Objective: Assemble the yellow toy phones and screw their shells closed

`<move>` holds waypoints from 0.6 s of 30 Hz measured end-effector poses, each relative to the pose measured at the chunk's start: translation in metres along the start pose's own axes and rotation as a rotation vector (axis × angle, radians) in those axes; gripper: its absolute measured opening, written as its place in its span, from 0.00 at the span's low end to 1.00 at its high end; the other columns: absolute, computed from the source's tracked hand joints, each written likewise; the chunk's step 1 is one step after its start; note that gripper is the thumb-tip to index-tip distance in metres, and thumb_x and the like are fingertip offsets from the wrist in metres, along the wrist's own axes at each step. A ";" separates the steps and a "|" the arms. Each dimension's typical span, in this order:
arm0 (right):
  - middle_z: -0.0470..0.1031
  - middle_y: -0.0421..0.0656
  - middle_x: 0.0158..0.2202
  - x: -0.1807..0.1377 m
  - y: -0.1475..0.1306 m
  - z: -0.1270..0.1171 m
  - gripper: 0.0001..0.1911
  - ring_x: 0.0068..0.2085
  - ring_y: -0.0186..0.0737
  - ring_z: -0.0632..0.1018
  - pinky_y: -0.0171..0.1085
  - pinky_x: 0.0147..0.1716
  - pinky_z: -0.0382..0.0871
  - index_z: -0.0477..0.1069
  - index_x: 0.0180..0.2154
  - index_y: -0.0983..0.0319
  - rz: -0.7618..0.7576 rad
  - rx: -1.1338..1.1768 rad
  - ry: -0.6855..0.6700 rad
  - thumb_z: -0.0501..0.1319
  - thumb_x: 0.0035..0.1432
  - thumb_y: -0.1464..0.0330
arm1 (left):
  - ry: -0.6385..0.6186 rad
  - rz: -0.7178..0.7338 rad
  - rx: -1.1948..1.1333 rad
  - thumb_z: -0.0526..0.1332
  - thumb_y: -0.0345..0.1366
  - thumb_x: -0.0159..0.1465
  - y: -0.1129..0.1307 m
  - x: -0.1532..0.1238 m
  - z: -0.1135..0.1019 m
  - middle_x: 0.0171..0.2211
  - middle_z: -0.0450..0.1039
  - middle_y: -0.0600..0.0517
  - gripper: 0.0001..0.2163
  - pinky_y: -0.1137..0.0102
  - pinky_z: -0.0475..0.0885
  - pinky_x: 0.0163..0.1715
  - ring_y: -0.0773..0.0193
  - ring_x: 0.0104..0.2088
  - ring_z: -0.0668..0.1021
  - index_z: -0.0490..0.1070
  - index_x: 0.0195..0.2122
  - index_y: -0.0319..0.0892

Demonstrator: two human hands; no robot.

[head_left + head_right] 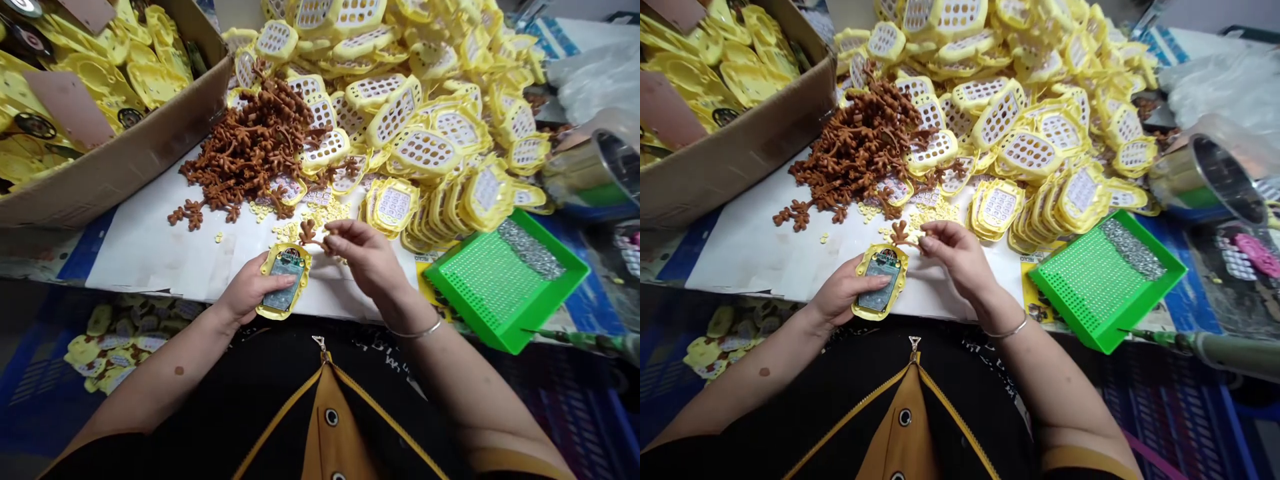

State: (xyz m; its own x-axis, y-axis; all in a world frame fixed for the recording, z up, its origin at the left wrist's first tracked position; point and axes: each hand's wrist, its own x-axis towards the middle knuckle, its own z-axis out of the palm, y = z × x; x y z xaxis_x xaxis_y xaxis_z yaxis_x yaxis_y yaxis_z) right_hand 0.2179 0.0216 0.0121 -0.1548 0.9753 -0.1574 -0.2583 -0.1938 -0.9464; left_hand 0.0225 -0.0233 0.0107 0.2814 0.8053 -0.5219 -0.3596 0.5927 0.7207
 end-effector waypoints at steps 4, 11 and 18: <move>0.75 0.36 0.26 -0.016 0.024 0.011 0.17 0.28 0.31 0.74 0.35 0.31 0.71 0.75 0.32 0.58 0.049 0.096 0.057 0.75 0.38 0.62 | -0.009 0.034 0.021 0.72 0.29 0.46 -0.001 0.002 0.002 0.31 0.78 0.51 0.18 0.70 0.72 0.33 0.64 0.29 0.78 0.73 0.39 0.39; 0.73 0.36 0.27 0.001 0.001 0.007 0.17 0.28 0.32 0.72 0.36 0.31 0.71 0.73 0.31 0.56 -0.154 0.010 0.190 0.74 0.39 0.59 | 0.032 0.015 0.049 0.72 0.30 0.46 -0.002 0.001 0.003 0.31 0.78 0.50 0.18 0.69 0.73 0.31 0.64 0.28 0.78 0.73 0.38 0.38; 0.73 0.36 0.26 -0.006 0.010 0.016 0.19 0.29 0.32 0.73 0.37 0.34 0.71 0.73 0.30 0.59 0.026 0.085 0.041 0.75 0.37 0.60 | -0.014 0.007 0.041 0.72 0.31 0.46 -0.003 0.002 0.004 0.32 0.78 0.49 0.19 0.68 0.73 0.31 0.62 0.29 0.79 0.72 0.39 0.37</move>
State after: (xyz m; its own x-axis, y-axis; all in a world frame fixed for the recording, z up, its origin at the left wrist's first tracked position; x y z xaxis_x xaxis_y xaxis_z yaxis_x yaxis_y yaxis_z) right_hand 0.2009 0.0116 0.0078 -0.1239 0.9730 -0.1950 -0.3346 -0.2259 -0.9149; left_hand 0.0281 -0.0230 0.0096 0.2913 0.8087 -0.5111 -0.3252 0.5861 0.7421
